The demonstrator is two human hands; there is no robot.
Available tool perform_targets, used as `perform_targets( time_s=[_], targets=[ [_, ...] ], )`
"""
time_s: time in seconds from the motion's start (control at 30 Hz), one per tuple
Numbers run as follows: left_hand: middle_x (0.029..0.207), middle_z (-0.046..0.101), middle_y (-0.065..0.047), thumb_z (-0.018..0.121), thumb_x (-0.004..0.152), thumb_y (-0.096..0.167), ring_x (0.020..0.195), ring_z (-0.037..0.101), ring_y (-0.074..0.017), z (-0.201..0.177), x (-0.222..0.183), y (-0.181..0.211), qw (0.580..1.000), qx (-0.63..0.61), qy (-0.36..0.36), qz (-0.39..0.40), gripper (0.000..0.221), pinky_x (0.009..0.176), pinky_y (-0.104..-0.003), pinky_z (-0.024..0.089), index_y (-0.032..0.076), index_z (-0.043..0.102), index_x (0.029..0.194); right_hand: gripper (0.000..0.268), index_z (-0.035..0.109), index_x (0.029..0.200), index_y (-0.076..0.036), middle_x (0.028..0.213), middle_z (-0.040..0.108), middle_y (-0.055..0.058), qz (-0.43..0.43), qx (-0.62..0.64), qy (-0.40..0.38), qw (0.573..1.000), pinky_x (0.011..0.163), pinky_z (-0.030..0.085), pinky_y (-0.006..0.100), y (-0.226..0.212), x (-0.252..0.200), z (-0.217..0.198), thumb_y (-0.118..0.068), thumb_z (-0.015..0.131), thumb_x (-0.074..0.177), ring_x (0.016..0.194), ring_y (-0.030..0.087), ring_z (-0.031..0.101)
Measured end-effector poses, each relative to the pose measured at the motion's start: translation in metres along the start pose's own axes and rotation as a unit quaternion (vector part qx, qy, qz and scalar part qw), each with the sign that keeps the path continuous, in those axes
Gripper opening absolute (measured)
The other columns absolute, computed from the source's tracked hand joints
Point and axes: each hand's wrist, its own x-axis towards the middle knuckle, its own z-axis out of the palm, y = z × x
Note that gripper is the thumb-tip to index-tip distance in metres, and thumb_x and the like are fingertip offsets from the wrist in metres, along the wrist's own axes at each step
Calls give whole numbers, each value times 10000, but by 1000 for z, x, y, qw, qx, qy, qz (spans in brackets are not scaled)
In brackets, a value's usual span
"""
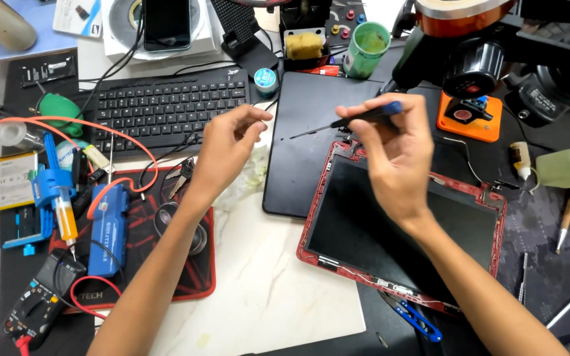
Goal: The person uses a screwdriver to unscrew components from a red laptop with the screen removed, then lifts and separates the display panel from the base. They set the panel aside, reposition the open laptop base exposing the motherboard, and manipulate small connectors and parts on the board by hand while picking up and handling a small component.
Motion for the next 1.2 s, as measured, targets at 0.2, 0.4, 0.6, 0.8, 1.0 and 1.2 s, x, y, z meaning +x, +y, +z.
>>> perform_targets(
  time_s=[0.2, 0.4, 0.6, 0.8, 1.0, 1.2],
  targets=[
    [989, 781, -96, 634, 943, 41, 775, 715, -150, 9, -1, -13, 998, 51, -31, 35, 214, 702, -290, 545, 11, 724, 1134, 235, 459, 1249, 3, 1218, 643, 141, 10, -14, -17, 1000, 1096, 555, 332, 8, 6, 9, 122, 572, 1080, 1248, 250, 692],
    [988, 742, -136, 753, 849, 126, 739, 685, -183, 20, -11, 15, 989, 71, -74, 106, 313, 657, -322, 534, -5, 707, 1129, 254, 432, 1256, -9, 1188, 636, 145, 12, -18, 18, 1000, 1098, 573, 390, -29, -7, -12, 146, 560, 1101, 1185, 245, 709],
    [891, 784, -72, 707, 935, 181, 705, 677, -145, 43, -30, 37, 988, 22, -145, 41, 192, 663, -303, 532, 26, 753, 1039, 272, 424, 1195, -32, 1158, 584, 111, 21, -57, 69, 996, 1129, 550, 494, -69, -36, -32, 130, 569, 1030, 1136, 211, 676],
    [827, 749, -82, 768, 873, 182, 664, 650, -142, 74, -44, 70, 976, -3, -209, 59, 223, 632, -303, 536, -9, 698, 965, 283, 409, 1225, -36, 1148, 619, 139, 28, -96, 118, 988, 1083, 564, 470, -83, -75, -68, 115, 577, 1053, 1078, 206, 690],
    [853, 701, -101, 696, 951, 144, 710, 672, -214, 125, -54, 87, 964, -18, -243, 107, 156, 664, -328, 523, -1, 640, 964, 224, 452, 1239, -5, 1116, 653, 184, 5, -181, 135, 974, 1006, 638, 453, -112, -102, -107, 97, 575, 1082, 1043, 270, 730],
    [937, 665, -105, 672, 935, 78, 872, 638, -312, 181, -62, 88, 935, 86, -225, 260, 67, 835, -407, 444, 34, 666, 984, 196, 435, 1353, 3, 1163, 622, 193, 33, -162, 214, 963, 1073, 544, 442, -122, -137, -155, 87, 538, 1209, 1081, 290, 696]
  ],
)
